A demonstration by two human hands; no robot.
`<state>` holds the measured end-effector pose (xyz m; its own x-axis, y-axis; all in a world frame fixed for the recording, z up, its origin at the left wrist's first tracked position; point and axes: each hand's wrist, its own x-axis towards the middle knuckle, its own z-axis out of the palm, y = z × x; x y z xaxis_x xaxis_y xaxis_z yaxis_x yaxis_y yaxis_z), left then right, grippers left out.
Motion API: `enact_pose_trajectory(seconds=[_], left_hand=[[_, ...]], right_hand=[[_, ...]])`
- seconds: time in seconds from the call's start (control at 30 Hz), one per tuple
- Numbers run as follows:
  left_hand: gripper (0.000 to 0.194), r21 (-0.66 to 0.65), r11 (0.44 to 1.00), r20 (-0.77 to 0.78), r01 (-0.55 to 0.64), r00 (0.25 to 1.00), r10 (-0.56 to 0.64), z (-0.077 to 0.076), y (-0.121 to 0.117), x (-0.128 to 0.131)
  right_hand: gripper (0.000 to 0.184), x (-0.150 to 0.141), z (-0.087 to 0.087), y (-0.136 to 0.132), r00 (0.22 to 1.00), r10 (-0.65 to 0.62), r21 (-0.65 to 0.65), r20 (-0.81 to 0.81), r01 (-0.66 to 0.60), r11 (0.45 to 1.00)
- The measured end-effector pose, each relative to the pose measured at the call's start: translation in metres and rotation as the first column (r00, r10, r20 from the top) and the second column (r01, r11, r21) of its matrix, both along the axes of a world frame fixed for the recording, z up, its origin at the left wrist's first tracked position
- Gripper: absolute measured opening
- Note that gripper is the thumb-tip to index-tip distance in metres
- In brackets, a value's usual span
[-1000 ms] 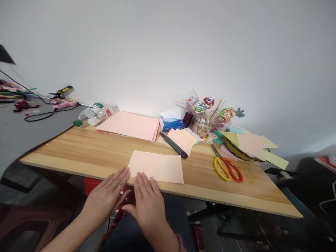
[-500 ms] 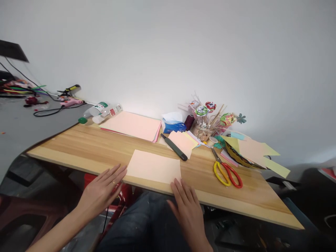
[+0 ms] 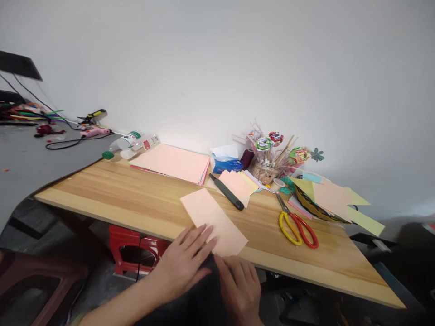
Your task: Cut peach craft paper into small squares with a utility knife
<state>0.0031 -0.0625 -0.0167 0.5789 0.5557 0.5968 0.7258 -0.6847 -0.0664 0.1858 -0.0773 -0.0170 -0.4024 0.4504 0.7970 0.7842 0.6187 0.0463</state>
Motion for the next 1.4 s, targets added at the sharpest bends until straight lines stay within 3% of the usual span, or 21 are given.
enact_pose_trajectory(seconds=[0.17,0.23,0.33,0.4,0.47,0.53,0.6,0.67,0.73,0.87,0.93,1.03,1.1,1.17,1.4], left_hand=[[0.032,-0.093,0.986,0.253,0.136,0.961,-0.109,-0.011,0.017,-0.008],[0.034,-0.179,0.957,0.355,0.228,0.922,-0.153,-0.012,0.020,-0.021],[0.034,-0.285,0.906,0.458,0.314,0.875,-0.159,-0.006,0.022,-0.035],[0.031,-0.311,0.880,0.513,0.358,0.843,-0.162,-0.001,0.023,-0.038],[0.028,-0.316,0.881,0.549,0.351,0.825,-0.132,0.003,0.024,-0.036],[0.025,-0.328,0.918,0.569,0.223,0.822,0.003,0.004,0.025,-0.032],[0.031,-0.380,0.925,0.572,0.023,0.792,0.215,0.002,0.026,-0.029],[0.044,-0.448,0.884,0.556,-0.132,0.734,0.391,0.000,0.027,-0.027],[0.047,-0.499,0.846,0.541,-0.187,0.696,0.473,-0.002,0.028,-0.027],[0.021,-0.502,0.859,0.558,-0.106,0.719,0.415,0.004,0.030,-0.029],[0.028,-0.446,0.892,0.550,-0.077,0.762,0.341,0.008,0.031,-0.031],[0.023,-0.302,0.933,0.498,-0.198,0.801,0.332,0.009,0.035,-0.033],[0.028,-0.241,0.916,0.453,-0.321,0.797,0.399,0.007,0.037,-0.035],[0.035,-0.225,0.904,0.404,-0.363,0.810,0.425,0.004,0.040,-0.038],[0.018,-0.181,0.965,0.407,-0.188,0.879,0.248,-0.013,0.043,-0.054]], right_hand=[[0.035,0.000,0.014,0.000,0.953,0.301,-0.033,-0.026,-0.301,0.953],[0.052,0.008,0.017,0.007,0.966,0.246,-0.092,-0.075,-0.252,0.963],[0.066,0.021,0.019,0.025,0.965,0.030,-0.287,-0.261,-0.107,0.952],[0.068,0.025,0.017,0.038,0.928,0.022,-0.469,-0.372,-0.208,0.859],[0.063,0.023,0.014,0.049,0.871,0.038,-0.621,-0.489,-0.379,0.686],[0.055,0.015,0.009,0.056,0.815,-0.067,-0.700,-0.575,-0.448,0.556],[0.056,0.004,0.004,0.061,0.785,-0.220,-0.749,-0.579,-0.405,0.525],[0.061,-0.007,0.000,0.065,0.783,-0.295,-0.765,-0.548,-0.327,0.554],[0.064,-0.017,-0.001,0.069,0.792,-0.299,-0.751,-0.532,-0.277,0.600],[0.061,-0.032,-0.002,0.078,0.831,-0.333,-0.728,-0.445,-0.119,0.675],[0.055,-0.038,-0.003,0.083,0.879,-0.358,-0.701,-0.315,0.039,0.712],[0.047,-0.045,-0.004,0.089,0.935,-0.338,-0.594,-0.108,0.212,0.776],[0.043,-0.048,-0.003,0.091,0.949,-0.317,-0.511,-0.001,0.272,0.816],[0.037,-0.050,-0.001,0.091,0.950,-0.299,-0.450,0.085,0.304,0.840],[0.037,-0.045,0.004,0.097,0.965,-0.087,-0.500,0.248,0.204,0.842]])
